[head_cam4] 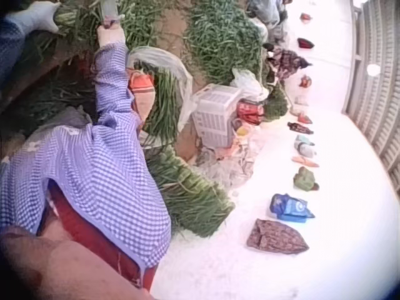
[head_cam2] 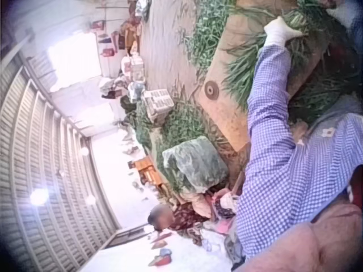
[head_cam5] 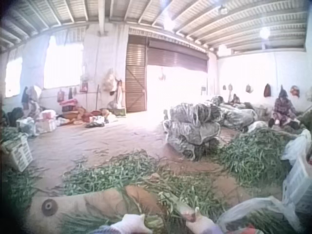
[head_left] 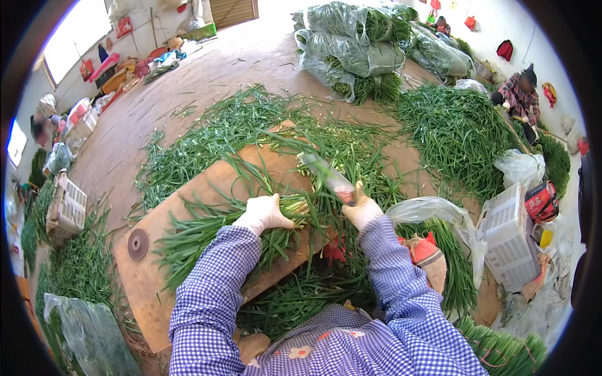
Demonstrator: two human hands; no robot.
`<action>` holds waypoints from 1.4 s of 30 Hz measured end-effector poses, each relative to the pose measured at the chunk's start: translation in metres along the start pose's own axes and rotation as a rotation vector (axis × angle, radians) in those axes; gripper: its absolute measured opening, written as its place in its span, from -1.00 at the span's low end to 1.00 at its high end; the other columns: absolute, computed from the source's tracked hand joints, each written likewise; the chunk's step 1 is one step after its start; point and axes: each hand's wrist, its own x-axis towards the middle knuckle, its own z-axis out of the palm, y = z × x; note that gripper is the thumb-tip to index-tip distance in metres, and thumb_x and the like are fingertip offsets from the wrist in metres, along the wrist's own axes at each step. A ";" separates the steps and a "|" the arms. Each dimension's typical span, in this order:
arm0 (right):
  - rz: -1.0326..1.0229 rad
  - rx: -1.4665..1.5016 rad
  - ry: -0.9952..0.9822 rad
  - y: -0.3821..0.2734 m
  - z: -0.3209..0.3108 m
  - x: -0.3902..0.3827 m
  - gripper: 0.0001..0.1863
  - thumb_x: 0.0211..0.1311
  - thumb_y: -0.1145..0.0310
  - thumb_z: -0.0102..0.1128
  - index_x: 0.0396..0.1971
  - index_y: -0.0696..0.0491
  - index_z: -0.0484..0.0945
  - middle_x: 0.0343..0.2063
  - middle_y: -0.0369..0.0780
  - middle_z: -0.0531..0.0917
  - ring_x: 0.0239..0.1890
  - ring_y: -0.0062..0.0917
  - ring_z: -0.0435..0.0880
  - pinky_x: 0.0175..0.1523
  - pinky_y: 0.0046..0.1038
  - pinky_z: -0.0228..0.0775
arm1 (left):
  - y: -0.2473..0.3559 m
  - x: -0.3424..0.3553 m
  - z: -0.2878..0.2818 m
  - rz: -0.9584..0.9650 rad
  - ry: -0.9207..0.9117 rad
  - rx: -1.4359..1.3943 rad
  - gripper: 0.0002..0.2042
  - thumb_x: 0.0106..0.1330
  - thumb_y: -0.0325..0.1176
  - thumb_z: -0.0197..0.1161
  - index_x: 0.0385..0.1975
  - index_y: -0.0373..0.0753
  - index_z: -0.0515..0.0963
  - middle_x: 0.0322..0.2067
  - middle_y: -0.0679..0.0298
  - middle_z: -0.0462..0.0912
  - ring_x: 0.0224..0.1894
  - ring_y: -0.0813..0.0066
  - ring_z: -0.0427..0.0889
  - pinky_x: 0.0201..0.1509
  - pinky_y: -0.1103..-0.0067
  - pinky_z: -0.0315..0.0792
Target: The person trims the ends of green onions using a knife on a wooden board, then bundles them with a rubber band. The trimmed onions are placed into a plastic bag. The person repeats this process with multiple bunches of green onions.
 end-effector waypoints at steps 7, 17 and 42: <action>0.060 1.105 -0.134 0.015 0.036 -0.081 -0.56 0.29 0.44 0.11 0.17 0.04 0.36 -0.59 -0.29 0.56 -0.71 -0.62 0.51 -0.64 -0.61 0.37 | 0.013 0.003 -0.003 -0.047 -0.036 0.025 -0.26 -0.22 0.23 0.35 -0.17 -0.34 0.58 -0.19 0.08 0.66 -0.08 0.18 0.62 0.03 0.41 0.43; -0.208 0.489 0.069 0.045 0.079 -0.104 -0.59 0.22 0.37 0.15 0.07 0.14 0.46 -0.31 -0.16 0.69 -0.43 -0.50 0.65 -0.22 -0.53 0.48 | 0.024 0.005 0.003 -0.095 -0.033 0.094 -0.26 -0.19 0.26 0.35 -0.16 -0.32 0.61 -0.16 0.12 0.66 -0.05 0.20 0.60 0.04 0.31 0.35; -0.165 -0.156 -0.031 -0.030 0.063 -0.091 -0.71 0.33 0.19 -0.06 -0.29 0.12 0.50 -0.54 -0.05 0.62 -0.53 -0.20 0.64 -0.34 -0.27 0.49 | 0.028 -0.001 0.004 -0.088 -0.025 0.142 -0.28 -0.18 0.27 0.32 -0.15 -0.25 0.62 -0.20 0.18 0.66 -0.10 0.26 0.61 -0.03 0.29 0.36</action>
